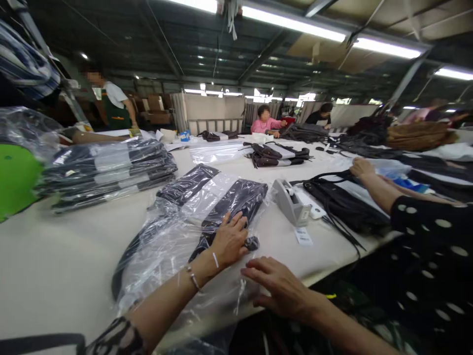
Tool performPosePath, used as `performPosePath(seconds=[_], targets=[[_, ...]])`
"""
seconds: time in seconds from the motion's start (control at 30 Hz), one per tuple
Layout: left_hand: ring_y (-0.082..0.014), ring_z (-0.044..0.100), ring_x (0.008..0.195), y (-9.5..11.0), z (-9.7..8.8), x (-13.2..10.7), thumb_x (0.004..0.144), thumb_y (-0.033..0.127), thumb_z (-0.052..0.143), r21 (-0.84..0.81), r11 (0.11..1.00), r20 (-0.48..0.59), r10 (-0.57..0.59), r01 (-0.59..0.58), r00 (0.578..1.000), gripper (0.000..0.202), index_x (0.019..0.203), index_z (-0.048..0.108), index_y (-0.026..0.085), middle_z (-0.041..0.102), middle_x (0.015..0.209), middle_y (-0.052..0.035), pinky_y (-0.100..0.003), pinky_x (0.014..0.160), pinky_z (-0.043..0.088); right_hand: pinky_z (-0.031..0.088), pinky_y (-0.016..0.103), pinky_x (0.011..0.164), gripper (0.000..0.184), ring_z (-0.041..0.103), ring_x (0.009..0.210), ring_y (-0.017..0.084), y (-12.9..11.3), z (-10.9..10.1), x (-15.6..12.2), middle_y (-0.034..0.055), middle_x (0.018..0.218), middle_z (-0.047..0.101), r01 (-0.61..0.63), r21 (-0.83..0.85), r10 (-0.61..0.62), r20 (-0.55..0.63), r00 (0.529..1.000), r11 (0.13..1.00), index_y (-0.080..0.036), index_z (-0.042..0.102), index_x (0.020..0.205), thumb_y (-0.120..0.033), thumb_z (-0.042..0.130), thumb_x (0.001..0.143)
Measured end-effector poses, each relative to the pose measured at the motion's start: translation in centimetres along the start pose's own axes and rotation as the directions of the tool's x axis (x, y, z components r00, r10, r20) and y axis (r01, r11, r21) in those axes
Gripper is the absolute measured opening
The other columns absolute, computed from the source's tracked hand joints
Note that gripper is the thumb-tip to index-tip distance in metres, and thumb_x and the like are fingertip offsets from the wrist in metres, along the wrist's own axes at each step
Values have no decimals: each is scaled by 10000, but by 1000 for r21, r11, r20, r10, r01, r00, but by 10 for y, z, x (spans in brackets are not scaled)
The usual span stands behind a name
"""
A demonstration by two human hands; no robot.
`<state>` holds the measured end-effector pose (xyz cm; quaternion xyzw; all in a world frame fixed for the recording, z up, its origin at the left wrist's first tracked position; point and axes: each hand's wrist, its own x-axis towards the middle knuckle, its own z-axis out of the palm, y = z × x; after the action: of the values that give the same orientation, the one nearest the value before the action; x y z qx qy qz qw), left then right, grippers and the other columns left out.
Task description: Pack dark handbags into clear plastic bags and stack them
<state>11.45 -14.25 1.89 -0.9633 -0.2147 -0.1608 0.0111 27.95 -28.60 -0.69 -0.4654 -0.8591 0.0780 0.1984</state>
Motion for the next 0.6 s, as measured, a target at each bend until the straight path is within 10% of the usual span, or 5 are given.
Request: performPosePath(seconds=[0.17,0.47,0.6], targets=[[-292,488,1291,19,10,4,785,274,718,121,984,-32,-127,130,991,291,1029,658,127,640,1220,-127,-505,1153,268,410,328,762,57,533,861,192,-2,33,11,22,924,655,40,-111,-45,-44,998,993,-236,636,890,-281,666,872],[-248,502,1267,18,34,-6,918,153,506,260,961,-285,-17,94,959,191,1078,609,136,622,1252,-102,-454,1132,302,426,293,688,121,527,793,185,0,46,16,46,842,594,122,189,-79,-219,972,974,-212,503,802,-199,495,922],[-250,529,1215,22,31,-6,846,237,606,72,933,-236,-327,352,915,256,1091,582,165,622,1237,-96,-436,1074,382,427,303,699,108,525,804,192,-4,48,21,51,861,597,188,226,-138,-219,966,956,-214,489,831,-228,490,938]])
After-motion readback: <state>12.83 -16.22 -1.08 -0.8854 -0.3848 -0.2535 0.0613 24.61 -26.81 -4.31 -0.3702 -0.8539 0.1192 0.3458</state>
